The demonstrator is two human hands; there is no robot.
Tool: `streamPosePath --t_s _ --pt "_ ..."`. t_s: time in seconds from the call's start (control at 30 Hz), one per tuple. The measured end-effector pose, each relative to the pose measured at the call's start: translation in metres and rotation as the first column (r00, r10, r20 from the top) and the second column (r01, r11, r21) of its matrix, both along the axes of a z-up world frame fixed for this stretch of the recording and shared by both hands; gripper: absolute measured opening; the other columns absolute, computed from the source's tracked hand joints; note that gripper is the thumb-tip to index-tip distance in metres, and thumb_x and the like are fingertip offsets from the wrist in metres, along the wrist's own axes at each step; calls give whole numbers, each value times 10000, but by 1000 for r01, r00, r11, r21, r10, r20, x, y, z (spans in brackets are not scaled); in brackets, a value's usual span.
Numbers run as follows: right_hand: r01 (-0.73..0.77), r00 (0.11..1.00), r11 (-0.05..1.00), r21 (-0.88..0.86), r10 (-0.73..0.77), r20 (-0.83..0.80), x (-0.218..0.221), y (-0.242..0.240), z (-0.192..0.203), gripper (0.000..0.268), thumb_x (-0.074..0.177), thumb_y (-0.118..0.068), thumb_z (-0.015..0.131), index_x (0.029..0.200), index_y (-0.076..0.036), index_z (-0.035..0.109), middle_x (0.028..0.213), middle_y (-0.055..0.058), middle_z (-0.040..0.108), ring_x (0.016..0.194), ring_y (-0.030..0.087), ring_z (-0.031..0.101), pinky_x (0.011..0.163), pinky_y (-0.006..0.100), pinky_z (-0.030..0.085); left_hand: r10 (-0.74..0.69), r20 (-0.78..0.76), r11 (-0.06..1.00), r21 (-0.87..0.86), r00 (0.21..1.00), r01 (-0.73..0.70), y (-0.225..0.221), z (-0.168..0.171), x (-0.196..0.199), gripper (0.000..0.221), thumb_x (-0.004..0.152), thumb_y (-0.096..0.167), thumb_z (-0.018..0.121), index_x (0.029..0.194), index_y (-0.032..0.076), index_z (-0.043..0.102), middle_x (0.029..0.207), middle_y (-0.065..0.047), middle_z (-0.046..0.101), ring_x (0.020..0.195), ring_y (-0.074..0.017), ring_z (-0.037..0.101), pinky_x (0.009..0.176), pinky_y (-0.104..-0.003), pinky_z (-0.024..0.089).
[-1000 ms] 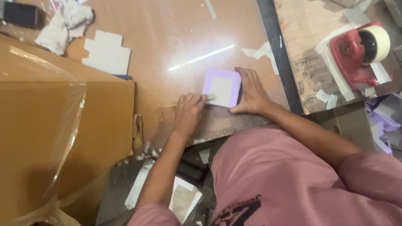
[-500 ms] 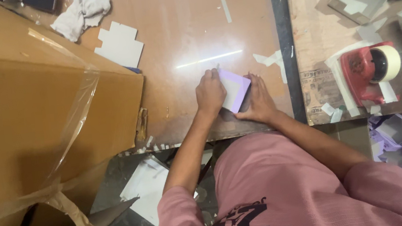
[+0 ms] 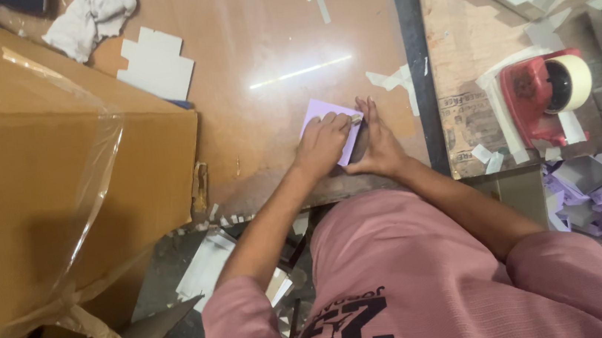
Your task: The person assembles small cardboard boxes by folding flaps and securing them with adhesive tape. They repeatedly pick up flat pieces, fold them into box shapes, and use a tape dispenser to seal the edges.
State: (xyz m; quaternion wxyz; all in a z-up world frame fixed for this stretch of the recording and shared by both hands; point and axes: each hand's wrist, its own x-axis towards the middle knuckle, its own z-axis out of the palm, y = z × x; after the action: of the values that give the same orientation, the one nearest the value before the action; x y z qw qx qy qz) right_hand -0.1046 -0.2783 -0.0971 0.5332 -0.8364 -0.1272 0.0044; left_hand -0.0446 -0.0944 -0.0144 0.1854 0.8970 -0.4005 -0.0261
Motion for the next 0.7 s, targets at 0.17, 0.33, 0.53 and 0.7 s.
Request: streamPosePath --t_s 0.17,0.33,0.53,0.7 --pt "-47 998 999 -8 47 -28 4 -3 6 1522 547 -380 981 1592 49 -39 1651 338 252 1517 452 345 1277 475 231 -238 91 971 45 967 235 10 10 -8 142 834 116 628 948 88 707 1003 -6 631 960 -188 582 808 -365 415" --pt "-104 989 981 -166 84 -123 6 3 17 1387 550 -419 972 1573 36 153 1557 303 368 1503 469 324 1304 541 55 -317 32 936 173 948 308 26 17 -33 113 841 138 621 901 120 715 969 10 622 978 -178 572 841 -359 425" --pt "-127 990 973 -194 136 30 1 6 18 1324 542 -494 957 1509 61 243 1502 285 435 1447 458 383 1278 571 69 -313 -163 949 -1 936 317 46 26 -55 226 853 122 626 1036 88 754 952 -24 620 987 -208 576 863 -381 430" --pt "-49 989 970 -237 13 -150 5 1 17 1344 494 -470 962 1547 2 274 1508 299 391 1464 504 256 1252 509 200 143 -232 978 -114 962 -173 44 34 -51 396 751 -77 582 1107 28 718 1006 -140 634 1006 -355 585 868 -469 489"
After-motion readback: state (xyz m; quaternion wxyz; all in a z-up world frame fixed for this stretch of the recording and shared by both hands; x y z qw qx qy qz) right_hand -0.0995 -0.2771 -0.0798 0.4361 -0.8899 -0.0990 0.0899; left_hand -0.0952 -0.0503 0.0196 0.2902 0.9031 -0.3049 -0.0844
